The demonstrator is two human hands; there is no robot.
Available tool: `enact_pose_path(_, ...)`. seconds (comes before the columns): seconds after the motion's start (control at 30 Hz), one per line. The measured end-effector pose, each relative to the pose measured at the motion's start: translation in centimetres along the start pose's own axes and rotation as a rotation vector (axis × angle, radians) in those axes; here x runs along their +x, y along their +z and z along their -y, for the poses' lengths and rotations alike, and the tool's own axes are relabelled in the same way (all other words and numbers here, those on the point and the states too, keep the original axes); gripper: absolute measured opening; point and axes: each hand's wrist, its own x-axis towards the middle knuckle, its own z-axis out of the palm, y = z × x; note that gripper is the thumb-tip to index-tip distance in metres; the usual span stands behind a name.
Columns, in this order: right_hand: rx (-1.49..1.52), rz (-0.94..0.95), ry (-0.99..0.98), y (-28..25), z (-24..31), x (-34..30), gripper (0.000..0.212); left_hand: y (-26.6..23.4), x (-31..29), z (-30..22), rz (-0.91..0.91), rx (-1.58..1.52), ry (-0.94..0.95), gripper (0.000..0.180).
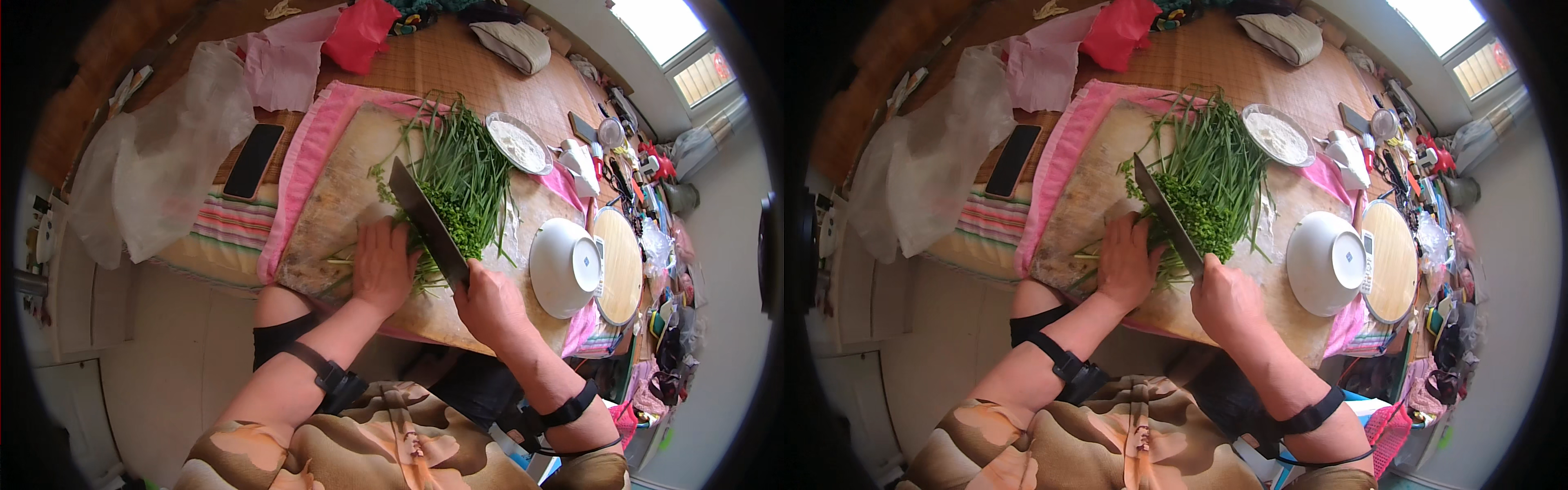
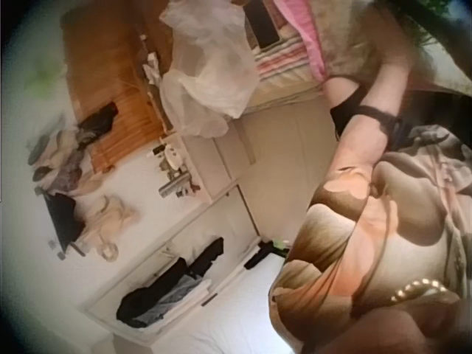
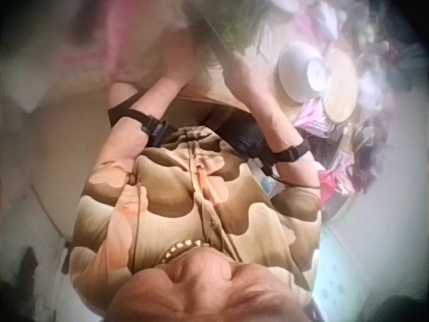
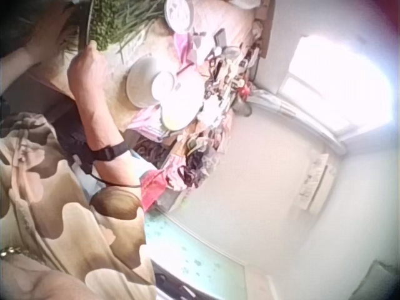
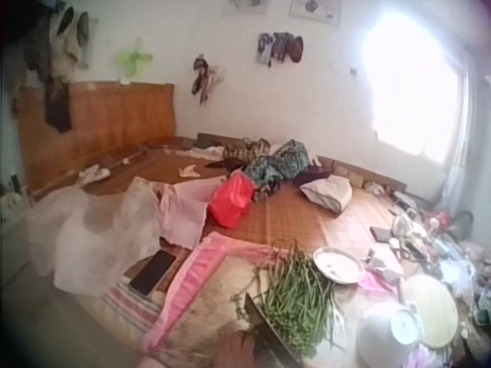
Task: The person picks up a bunch of green onions from a plastic bag, places them on a wooden cutting board, and finely chops them using a large knife.
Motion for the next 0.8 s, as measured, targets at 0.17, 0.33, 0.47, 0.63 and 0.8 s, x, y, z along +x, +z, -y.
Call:
enact_pose_path(0.17,-0.037,0.060,0.057,1.3,0.0,2.6,0.019,0.3,0.3,0.1,0.003,-0.029,0.032,0.037)
enact_pose_path(0.33,-0.001,0.032,0.067,2.7,1.0,2.9,0.018,0.9,-0.1,0.7,-0.066,0.006,0.011,0.034)
enact_pose_path(0.47,0.083,-0.105,0.113,1.0,-1.3,1.5,0.014,0.9,0.8,-0.7,-0.003,-0.065,0.058,0.032)
enact_pose_path(0.63,0.053,-0.083,0.097,-1.3,0.0,0.3,0.020,0.5,0.3,0.2,-0.082,-0.051,0.050,0.037)
enact_pose_path(0.8,0.035,-0.046,0.072,-0.2,-0.6,-0.4,0.022,0.6,0.4,0.2,-0.072,-0.077,0.031,0.034)
